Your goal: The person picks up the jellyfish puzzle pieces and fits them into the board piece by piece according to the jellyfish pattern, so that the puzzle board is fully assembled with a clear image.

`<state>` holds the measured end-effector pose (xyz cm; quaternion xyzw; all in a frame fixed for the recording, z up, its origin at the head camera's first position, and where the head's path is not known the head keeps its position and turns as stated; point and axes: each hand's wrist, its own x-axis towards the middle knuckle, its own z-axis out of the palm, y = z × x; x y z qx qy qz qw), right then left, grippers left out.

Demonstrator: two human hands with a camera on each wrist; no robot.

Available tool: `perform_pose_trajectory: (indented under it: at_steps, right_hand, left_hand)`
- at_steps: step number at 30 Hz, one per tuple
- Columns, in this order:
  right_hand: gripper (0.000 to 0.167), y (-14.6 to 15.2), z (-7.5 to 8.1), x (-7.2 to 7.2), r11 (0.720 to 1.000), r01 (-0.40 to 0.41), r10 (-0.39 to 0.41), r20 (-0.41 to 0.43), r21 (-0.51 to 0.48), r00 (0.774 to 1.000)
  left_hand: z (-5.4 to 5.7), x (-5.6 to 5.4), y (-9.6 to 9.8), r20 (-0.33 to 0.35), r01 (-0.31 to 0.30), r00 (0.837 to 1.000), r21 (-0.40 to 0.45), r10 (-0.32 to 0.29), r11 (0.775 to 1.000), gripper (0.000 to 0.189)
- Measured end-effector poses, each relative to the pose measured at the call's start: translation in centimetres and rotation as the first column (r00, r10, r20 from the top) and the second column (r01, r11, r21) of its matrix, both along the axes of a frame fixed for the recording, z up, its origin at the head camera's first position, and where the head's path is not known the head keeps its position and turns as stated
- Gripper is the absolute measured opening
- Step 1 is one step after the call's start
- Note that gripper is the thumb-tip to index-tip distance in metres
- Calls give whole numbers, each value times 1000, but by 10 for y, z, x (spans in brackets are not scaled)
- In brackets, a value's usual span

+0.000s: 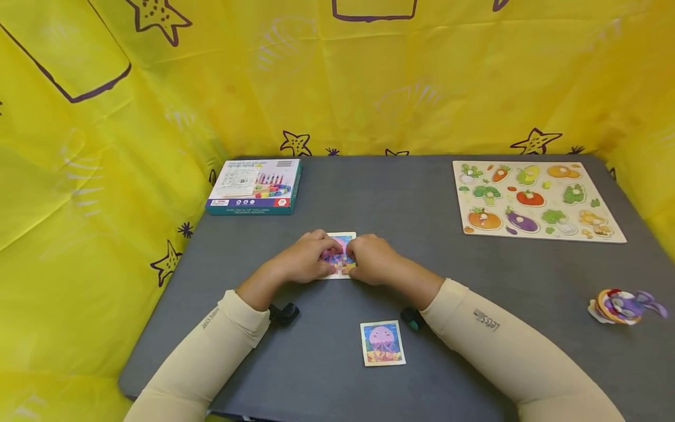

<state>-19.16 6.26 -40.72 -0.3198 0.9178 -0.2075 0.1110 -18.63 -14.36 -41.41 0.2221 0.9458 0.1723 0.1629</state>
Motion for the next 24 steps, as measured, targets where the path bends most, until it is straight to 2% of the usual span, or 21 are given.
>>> perform_pose_trajectory:
  at_steps: [6, 10, 14, 24]
  right_hand:
    - [28, -7, -2, -2, 1000, 5, -5, 22, 22, 1000]
    - [22, -7, -1, -7, 1000, 6, -6, 29, 4, 1000]
    - [18, -5, -1, -13, 999, 51, -51, 21, 8, 998]
    - [28, -7, -5, -18, 992, 96, -98, 19, 84, 995]
  left_hand:
    - [-2, 3, 7, -17, -24, 1000, -3, 24, 1000, 39]
    - [-3, 3, 9, -27, -39, 999, -14, 38, 999, 38]
    - [-4, 3, 10, -24, -49, 999, -16, 49, 999, 36]
    - [-1, 1, 9, -1, -46, 999, -50, 46, 998, 34]
